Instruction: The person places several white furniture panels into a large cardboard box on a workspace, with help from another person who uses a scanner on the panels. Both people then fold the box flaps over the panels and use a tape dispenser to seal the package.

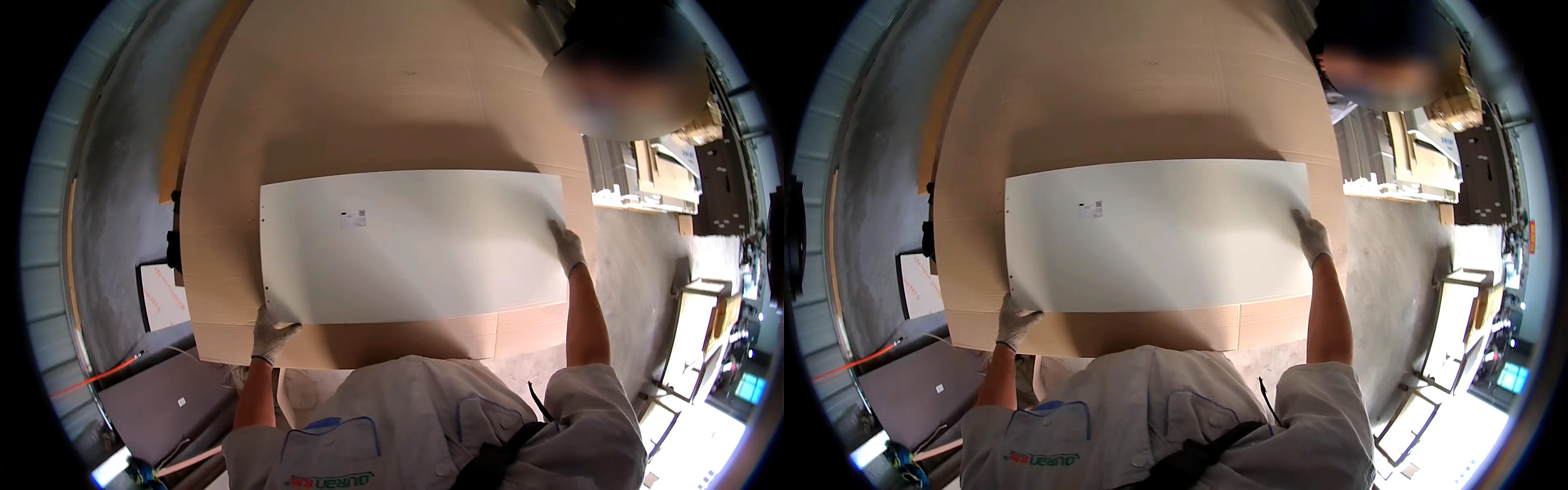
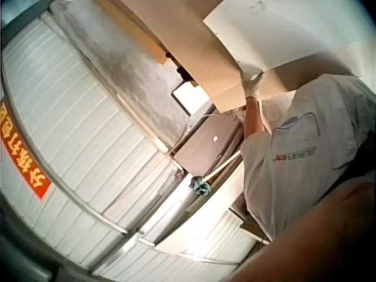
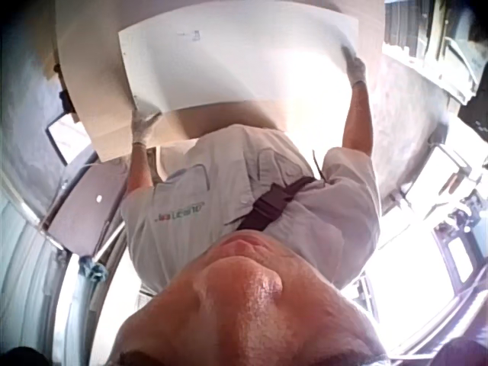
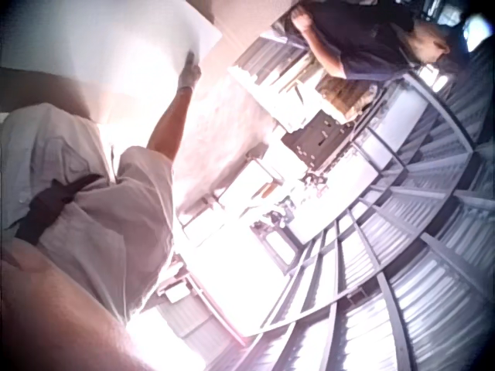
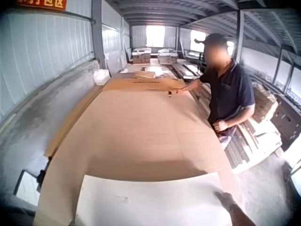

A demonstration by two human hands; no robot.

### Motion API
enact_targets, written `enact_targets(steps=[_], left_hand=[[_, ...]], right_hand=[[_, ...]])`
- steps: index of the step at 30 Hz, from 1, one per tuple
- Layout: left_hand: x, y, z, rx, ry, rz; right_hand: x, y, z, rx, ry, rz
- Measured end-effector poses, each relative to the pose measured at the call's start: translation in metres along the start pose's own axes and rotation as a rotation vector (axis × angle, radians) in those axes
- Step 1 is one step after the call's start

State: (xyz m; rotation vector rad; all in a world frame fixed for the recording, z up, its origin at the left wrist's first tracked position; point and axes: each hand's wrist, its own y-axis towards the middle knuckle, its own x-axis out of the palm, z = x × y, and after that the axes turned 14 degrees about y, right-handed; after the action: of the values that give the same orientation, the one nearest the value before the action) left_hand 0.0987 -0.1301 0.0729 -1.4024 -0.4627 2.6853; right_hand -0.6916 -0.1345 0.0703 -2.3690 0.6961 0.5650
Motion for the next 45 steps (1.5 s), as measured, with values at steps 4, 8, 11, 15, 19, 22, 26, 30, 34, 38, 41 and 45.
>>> enact_targets(steps=[4, 8, 11, 15, 19, 22, 26, 30, 34, 38, 41, 45], left_hand=[[0.004, -0.021, 0.008, -0.530, -0.596, -0.102], [0.041, -0.020, 0.016, -0.604, -0.868, 0.024], [0.044, -0.007, 0.029, -0.638, -0.797, 0.061], [0.049, -0.016, 0.018, -0.586, -0.843, 0.029], [0.052, -0.014, 0.029, -0.570, -0.887, 0.134], [0.034, -0.013, 0.051, -0.597, -0.865, 0.173], [0.043, -0.019, 0.014, -0.634, -0.933, 0.022], [0.014, -0.055, -0.022, -0.437, -0.908, 0.180], [-0.009, -0.088, -0.122, -0.413, -0.323, 0.678], [-0.019, -0.104, -0.169, -0.816, -0.535, 0.754], [-0.013, -0.092, -0.201, -0.408, -1.601, 0.096], [-0.033, -0.090, -0.241, -0.205, -1.688, -0.066]], right_hand=[[-0.007, -0.011, 0.040, 0.071, 0.356, 0.027], [-0.024, -0.055, 0.079, 0.221, 0.221, -0.042], [-0.005, -0.070, 0.099, 0.102, 0.256, 0.103], [0.009, -0.072, 0.089, 0.034, 0.347, 0.216], [0.004, -0.065, 0.096, -0.004, 0.103, 0.278], [0.012, -0.071, 0.090, 0.022, 0.133, 0.303], [0.026, -0.097, 0.047, -0.034, -0.587, 0.529], [0.101, -0.165, 0.041, -0.509, -0.428, 0.471], [0.208, -0.260, 0.058, -0.523, -0.301, 0.163], [0.249, -0.374, -0.006, -0.541, -0.477, 0.044], [0.250, -0.378, 0.029, -0.405, -0.251, 0.224], [0.210, -0.341, 0.078, 0.165, -0.029, 0.643]])
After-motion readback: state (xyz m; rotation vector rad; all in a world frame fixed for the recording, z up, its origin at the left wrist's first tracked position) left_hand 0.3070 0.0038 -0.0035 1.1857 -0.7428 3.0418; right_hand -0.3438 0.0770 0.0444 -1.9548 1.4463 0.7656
